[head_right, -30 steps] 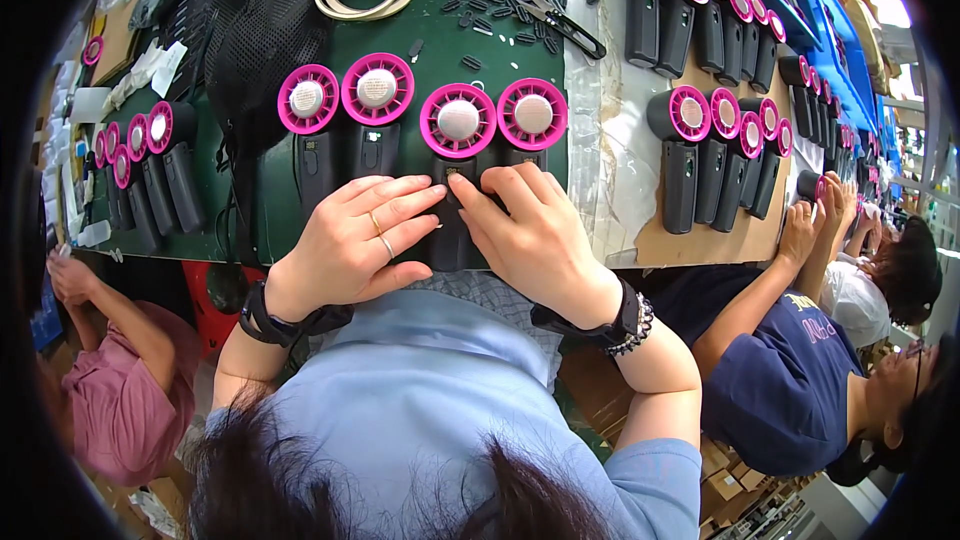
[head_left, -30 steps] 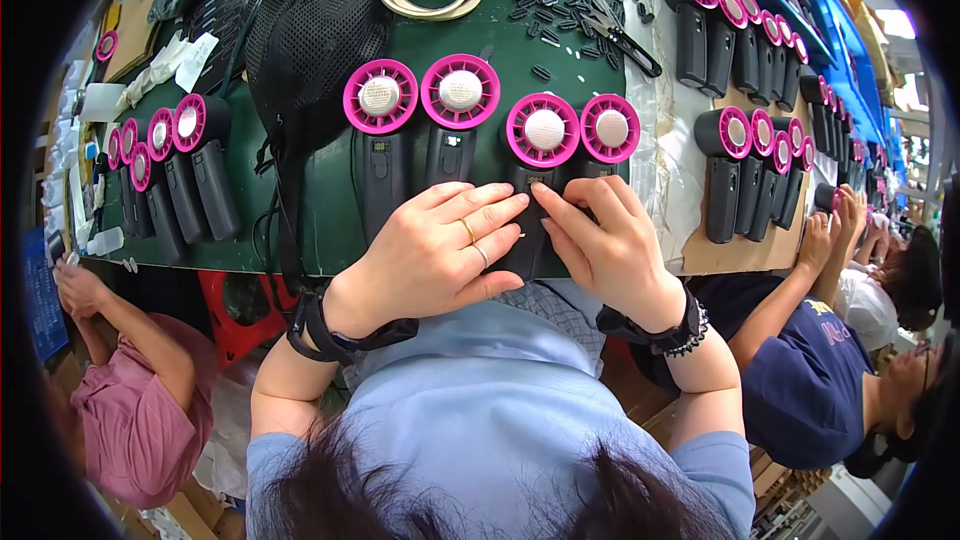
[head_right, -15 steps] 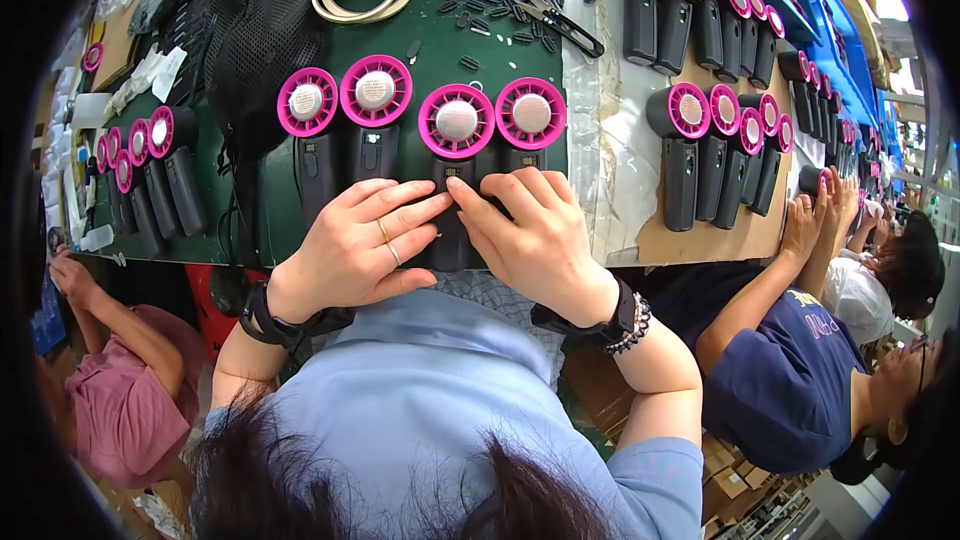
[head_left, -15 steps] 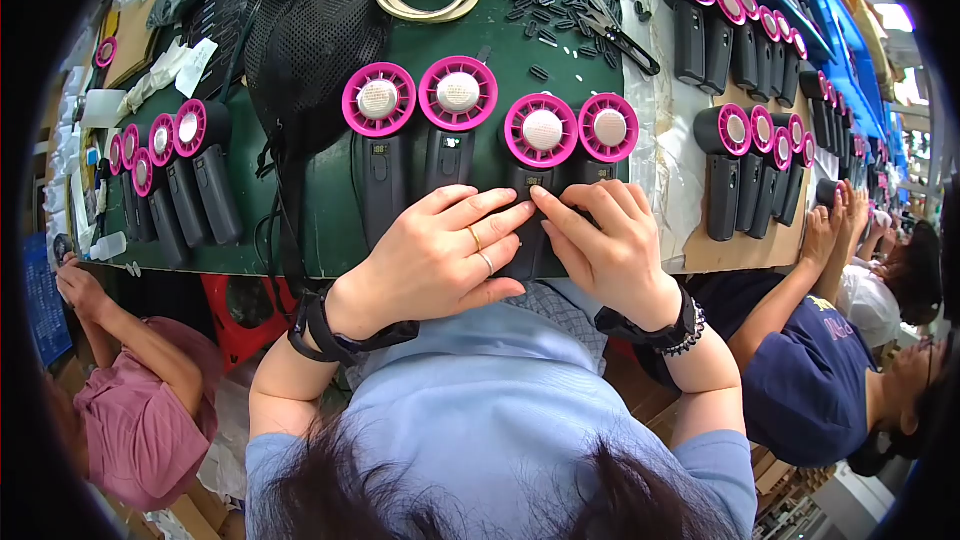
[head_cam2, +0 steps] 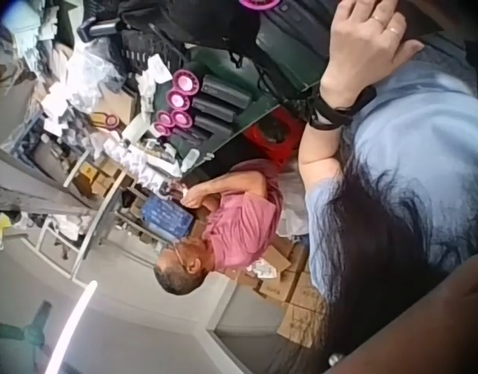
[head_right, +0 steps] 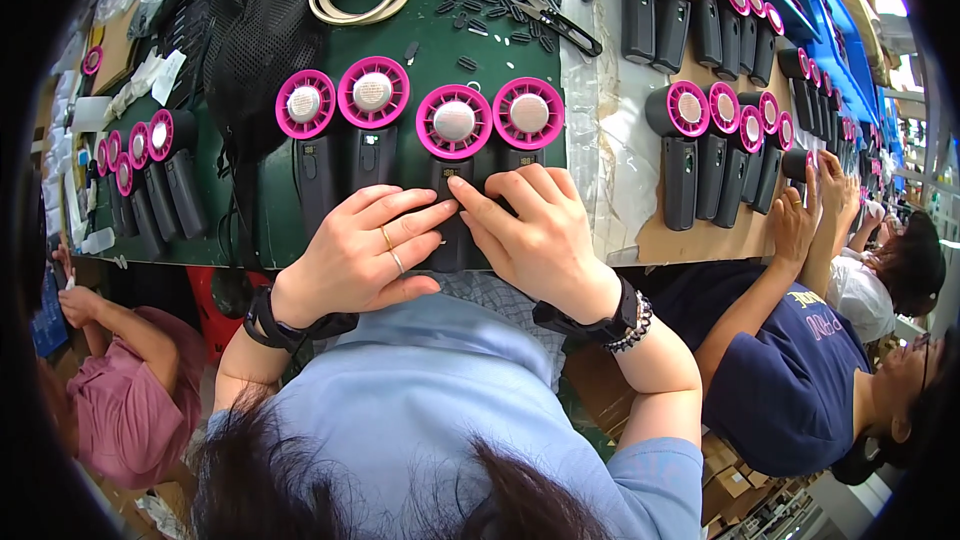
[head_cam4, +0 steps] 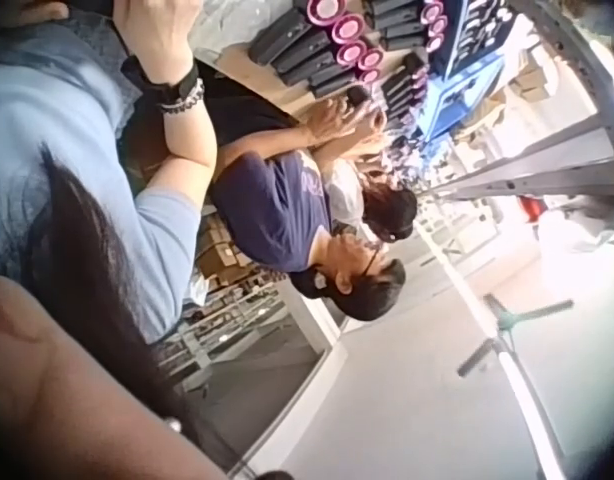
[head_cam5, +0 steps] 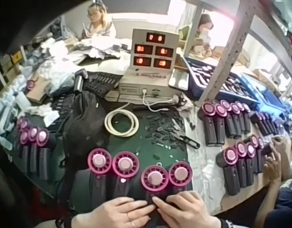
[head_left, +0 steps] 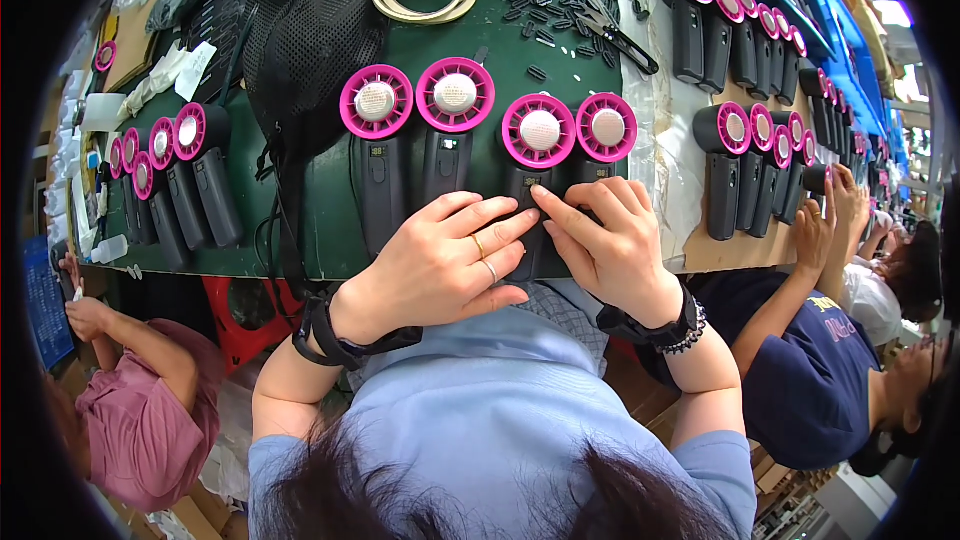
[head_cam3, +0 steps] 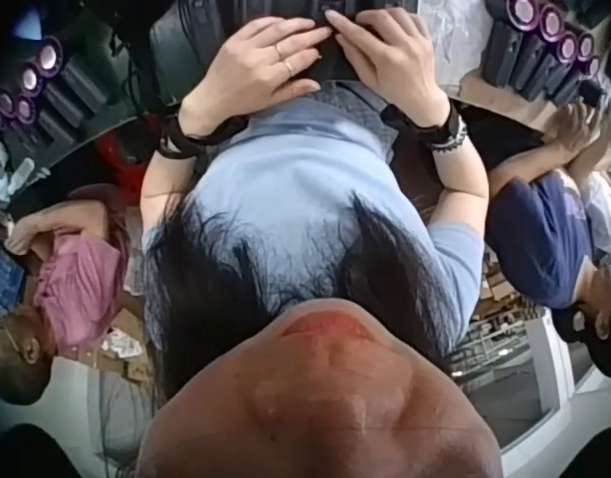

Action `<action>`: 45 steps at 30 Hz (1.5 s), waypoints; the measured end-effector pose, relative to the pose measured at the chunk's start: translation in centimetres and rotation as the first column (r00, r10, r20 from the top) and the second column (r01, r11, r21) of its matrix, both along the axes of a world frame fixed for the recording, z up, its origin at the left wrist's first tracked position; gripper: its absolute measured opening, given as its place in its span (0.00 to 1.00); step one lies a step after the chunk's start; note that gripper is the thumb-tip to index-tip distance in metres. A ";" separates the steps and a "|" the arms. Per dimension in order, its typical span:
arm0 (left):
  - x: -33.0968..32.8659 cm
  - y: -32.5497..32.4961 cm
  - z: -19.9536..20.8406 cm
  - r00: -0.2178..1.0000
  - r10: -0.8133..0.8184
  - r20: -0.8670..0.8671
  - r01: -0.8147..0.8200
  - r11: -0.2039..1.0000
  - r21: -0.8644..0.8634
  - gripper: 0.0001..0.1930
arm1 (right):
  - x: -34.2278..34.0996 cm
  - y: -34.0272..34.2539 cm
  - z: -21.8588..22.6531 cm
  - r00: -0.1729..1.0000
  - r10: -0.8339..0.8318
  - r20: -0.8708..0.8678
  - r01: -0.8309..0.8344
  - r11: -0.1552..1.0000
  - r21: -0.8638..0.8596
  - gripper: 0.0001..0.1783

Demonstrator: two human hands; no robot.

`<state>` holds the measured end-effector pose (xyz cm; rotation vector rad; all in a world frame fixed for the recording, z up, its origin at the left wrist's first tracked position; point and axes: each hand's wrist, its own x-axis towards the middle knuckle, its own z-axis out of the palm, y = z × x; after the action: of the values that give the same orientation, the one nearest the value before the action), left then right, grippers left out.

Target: The person assembles handheld fans by pressing small black components into the handles and wiping the fan heads. They then use shears to trim a small plastic piece before inserting it into a fan handle.

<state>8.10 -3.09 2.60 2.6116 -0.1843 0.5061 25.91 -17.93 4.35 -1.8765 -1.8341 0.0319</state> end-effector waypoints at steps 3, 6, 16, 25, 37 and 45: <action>0.2 0.0 -0.1 1.000 -0.006 -0.009 0.006 1.000 -0.005 0.21 | 0.0 0.1 0.0 1.000 -0.001 0.025 0.001 1.000 0.010 0.21; 0.1 -0.1 -0.2 1.000 -0.003 -0.009 0.003 1.000 -0.007 0.21 | -0.1 0.2 0.0 0.998 -0.007 0.055 0.006 1.000 0.021 0.20; 0.0 -0.2 -0.2 1.000 0.008 -0.002 -0.008 0.999 -0.033 0.21 | -0.1 0.2 -0.1 0.994 -0.014 0.113 0.011 1.000 0.027 0.20; -0.6 0.0 -0.4 1.000 0.002 0.017 -0.001 0.999 -0.053 0.20 | 0.7 0.0 1.0 0.996 -0.087 -0.022 0.088 0.995 0.053 0.21; -0.3 0.1 -0.7 0.999 -0.008 0.036 0.009 0.999 -0.034 0.22 | 6.2 1.0 4.4 0.961 -0.201 -0.191 0.220 0.972 0.084 0.13; -0.4 -0.2 -0.4 1.000 0.006 0.010 -0.006 0.999 -0.041 0.23 | 12.7 8.5 3.7 0.978 0.067 -0.198 -0.124 0.950 -0.288 0.11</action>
<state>7.69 -3.31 2.18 2.5707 -0.1671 0.5193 38.60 -9.42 8.01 -1.9028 -1.8689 0.5297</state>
